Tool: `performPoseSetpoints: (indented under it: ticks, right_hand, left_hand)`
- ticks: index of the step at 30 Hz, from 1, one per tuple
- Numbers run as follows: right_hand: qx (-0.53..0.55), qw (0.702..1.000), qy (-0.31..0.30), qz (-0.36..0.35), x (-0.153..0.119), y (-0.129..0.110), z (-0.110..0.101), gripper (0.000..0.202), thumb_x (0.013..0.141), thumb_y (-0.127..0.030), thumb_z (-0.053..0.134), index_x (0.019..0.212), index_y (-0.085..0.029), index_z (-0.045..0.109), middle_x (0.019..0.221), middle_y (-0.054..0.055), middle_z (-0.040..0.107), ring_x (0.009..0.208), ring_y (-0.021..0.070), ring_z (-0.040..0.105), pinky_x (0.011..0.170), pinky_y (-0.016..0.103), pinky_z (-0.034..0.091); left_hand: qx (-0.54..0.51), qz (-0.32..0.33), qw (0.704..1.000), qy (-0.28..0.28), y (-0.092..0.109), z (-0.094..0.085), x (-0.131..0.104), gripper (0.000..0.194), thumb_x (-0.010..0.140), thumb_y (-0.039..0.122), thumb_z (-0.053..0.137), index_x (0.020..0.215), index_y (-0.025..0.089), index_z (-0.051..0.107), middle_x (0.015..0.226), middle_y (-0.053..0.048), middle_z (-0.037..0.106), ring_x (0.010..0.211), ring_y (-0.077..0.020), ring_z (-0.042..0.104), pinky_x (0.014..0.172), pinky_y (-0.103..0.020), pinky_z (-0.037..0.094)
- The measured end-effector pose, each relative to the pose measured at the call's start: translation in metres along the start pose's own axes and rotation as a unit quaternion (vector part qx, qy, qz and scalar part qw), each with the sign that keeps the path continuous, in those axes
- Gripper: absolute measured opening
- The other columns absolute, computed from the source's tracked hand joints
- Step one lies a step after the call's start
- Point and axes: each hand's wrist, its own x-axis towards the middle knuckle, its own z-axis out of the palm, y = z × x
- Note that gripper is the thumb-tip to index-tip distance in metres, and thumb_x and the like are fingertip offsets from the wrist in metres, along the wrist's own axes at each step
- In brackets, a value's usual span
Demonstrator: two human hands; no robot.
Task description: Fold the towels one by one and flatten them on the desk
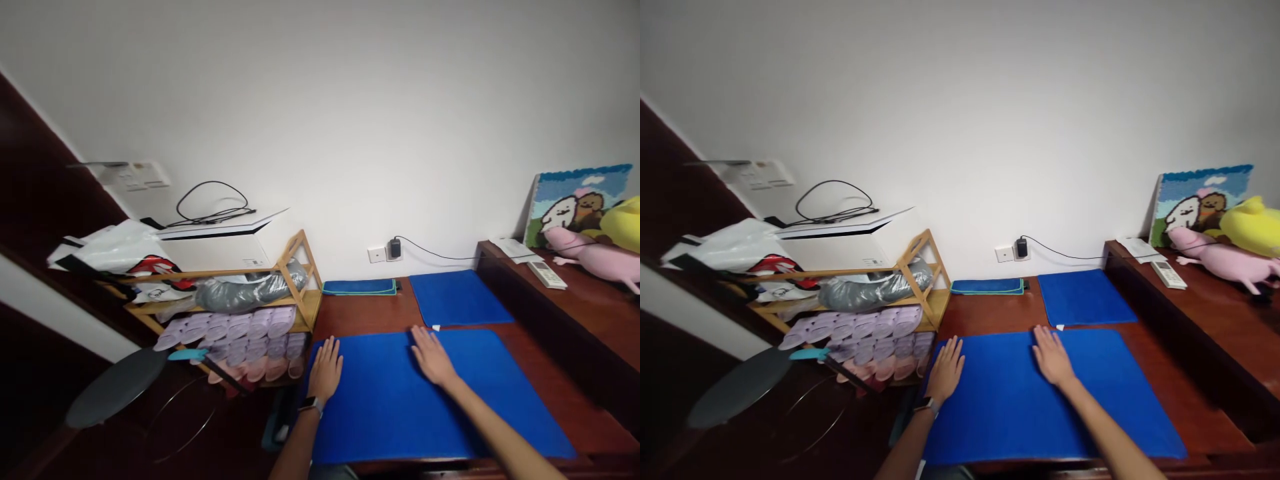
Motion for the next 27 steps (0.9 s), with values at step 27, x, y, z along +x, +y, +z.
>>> performPoseSetpoints:
  ticks: [27]
  right_hand:
    - [-0.097, 0.96, -0.049, 0.256, -0.068, 0.208, -0.018, 0.081, 0.099, -0.054, 0.014, 0.169, -0.015, 0.018, 0.175, 0.004, 0.019, 0.162, 0.0238, 0.013, 0.131, 0.046, 0.016]
  left_hand:
    - [-0.01, -0.018, 0.998, -0.058, -0.045, 0.024, 0.01, 0.059, 0.107, 0.056, 0.036, 0.161, 0.034, 0.04, 0.171, -0.007, 0.035, 0.157, -0.0296, 0.033, 0.127, -0.054, 0.028]
